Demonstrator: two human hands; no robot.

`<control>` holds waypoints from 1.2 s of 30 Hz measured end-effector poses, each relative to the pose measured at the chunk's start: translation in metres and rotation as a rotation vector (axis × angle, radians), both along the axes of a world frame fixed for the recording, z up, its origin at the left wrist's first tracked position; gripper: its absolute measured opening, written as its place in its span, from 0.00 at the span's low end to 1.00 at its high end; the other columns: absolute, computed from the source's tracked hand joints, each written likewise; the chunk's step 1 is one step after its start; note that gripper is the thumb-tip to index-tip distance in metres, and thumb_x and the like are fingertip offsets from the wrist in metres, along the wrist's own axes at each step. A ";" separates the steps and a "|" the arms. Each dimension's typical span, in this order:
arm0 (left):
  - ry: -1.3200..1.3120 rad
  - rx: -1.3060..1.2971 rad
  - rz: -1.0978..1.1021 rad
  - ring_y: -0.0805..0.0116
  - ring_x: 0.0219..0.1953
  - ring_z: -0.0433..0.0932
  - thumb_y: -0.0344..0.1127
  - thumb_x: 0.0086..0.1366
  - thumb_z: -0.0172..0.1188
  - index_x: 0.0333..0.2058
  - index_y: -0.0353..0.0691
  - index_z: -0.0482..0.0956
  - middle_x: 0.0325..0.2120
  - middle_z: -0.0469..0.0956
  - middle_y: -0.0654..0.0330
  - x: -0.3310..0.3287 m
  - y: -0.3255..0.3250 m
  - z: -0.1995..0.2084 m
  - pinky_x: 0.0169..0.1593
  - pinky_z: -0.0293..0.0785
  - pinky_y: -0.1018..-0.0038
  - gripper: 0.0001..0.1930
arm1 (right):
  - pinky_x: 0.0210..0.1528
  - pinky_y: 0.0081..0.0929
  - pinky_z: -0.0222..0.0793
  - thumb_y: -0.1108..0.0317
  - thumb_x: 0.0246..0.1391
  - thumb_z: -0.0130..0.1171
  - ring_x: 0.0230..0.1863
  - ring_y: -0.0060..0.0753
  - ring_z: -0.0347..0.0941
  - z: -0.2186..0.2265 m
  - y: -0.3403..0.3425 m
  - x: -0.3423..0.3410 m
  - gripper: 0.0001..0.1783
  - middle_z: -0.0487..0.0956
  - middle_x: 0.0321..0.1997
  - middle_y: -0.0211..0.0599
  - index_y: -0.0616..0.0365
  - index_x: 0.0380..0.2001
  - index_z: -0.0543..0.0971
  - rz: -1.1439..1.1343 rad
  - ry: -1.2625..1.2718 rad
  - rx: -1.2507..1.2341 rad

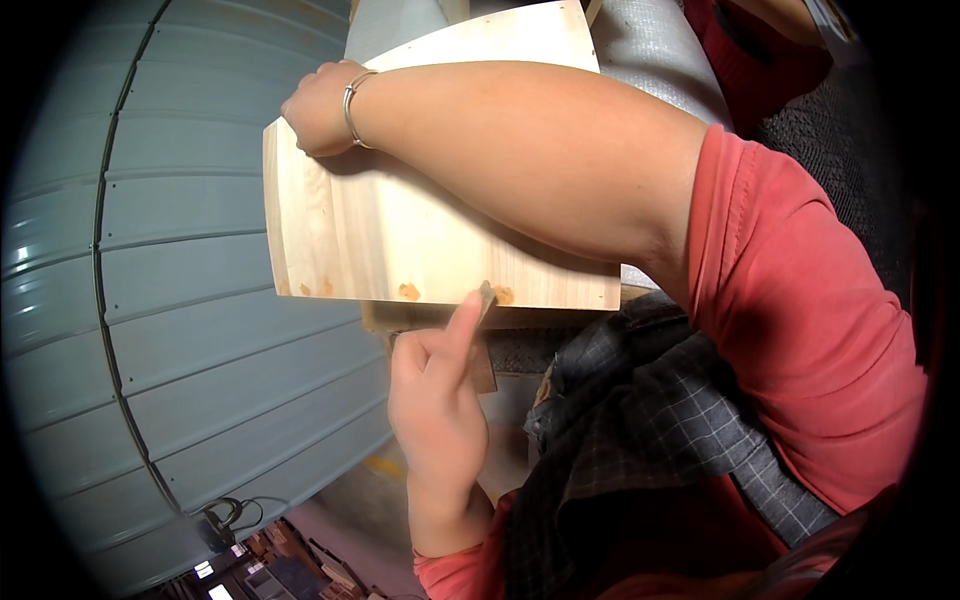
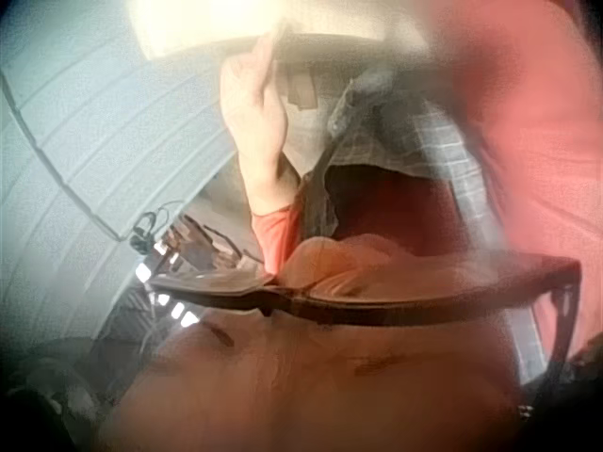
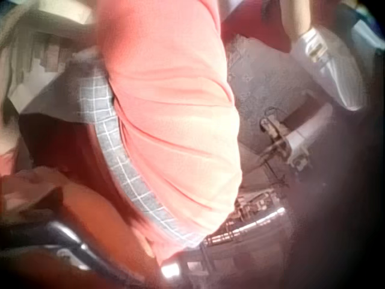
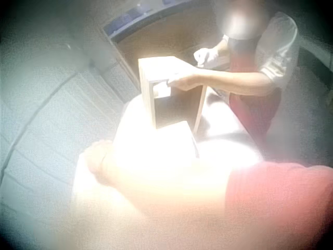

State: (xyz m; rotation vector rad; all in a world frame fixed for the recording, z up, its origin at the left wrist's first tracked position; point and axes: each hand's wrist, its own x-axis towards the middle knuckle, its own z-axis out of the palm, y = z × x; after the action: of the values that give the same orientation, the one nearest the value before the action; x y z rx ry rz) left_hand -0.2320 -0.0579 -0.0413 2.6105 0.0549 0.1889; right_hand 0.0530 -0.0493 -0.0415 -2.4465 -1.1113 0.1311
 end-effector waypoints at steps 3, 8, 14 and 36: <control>0.025 0.043 0.028 0.62 0.30 0.75 0.17 0.57 0.55 0.55 0.52 0.82 0.29 0.71 0.58 -0.007 -0.010 -0.001 0.38 0.74 0.71 0.28 | 0.59 0.41 0.67 0.64 0.56 0.53 0.60 0.46 0.72 0.003 -0.002 -0.003 0.21 0.78 0.55 0.46 0.54 0.52 0.81 0.007 0.004 -0.009; 0.114 -0.055 -0.096 0.63 0.29 0.74 0.19 0.57 0.60 0.53 0.55 0.83 0.31 0.71 0.58 -0.015 -0.016 0.005 0.35 0.74 0.72 0.27 | 0.62 0.43 0.67 0.56 0.59 0.56 0.64 0.45 0.69 0.007 -0.007 0.007 0.22 0.76 0.60 0.41 0.50 0.54 0.81 0.023 0.054 -0.074; -0.032 -0.034 -0.120 0.62 0.31 0.75 0.20 0.56 0.62 0.52 0.56 0.84 0.31 0.72 0.59 -0.014 -0.030 -0.007 0.35 0.74 0.72 0.27 | 0.72 0.50 0.54 0.40 0.64 0.44 0.76 0.40 0.49 -0.004 -0.043 0.003 0.31 0.51 0.79 0.23 0.27 0.69 0.65 0.182 -0.030 -0.150; 0.013 0.151 -0.260 0.69 0.28 0.69 0.09 0.51 0.49 0.54 0.45 0.82 0.28 0.68 0.60 0.003 -0.055 0.007 0.36 0.70 0.78 0.34 | 0.72 0.48 0.56 0.39 0.66 0.38 0.76 0.40 0.50 -0.002 -0.069 -0.004 0.31 0.50 0.79 0.22 0.26 0.70 0.61 0.169 -0.072 -0.160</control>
State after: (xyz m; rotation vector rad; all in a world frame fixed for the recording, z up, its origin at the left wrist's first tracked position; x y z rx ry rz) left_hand -0.2292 -0.1130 -0.0346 2.7365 -0.3040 0.0862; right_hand 0.0486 -0.1179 -0.0438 -2.5106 -1.3884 0.1921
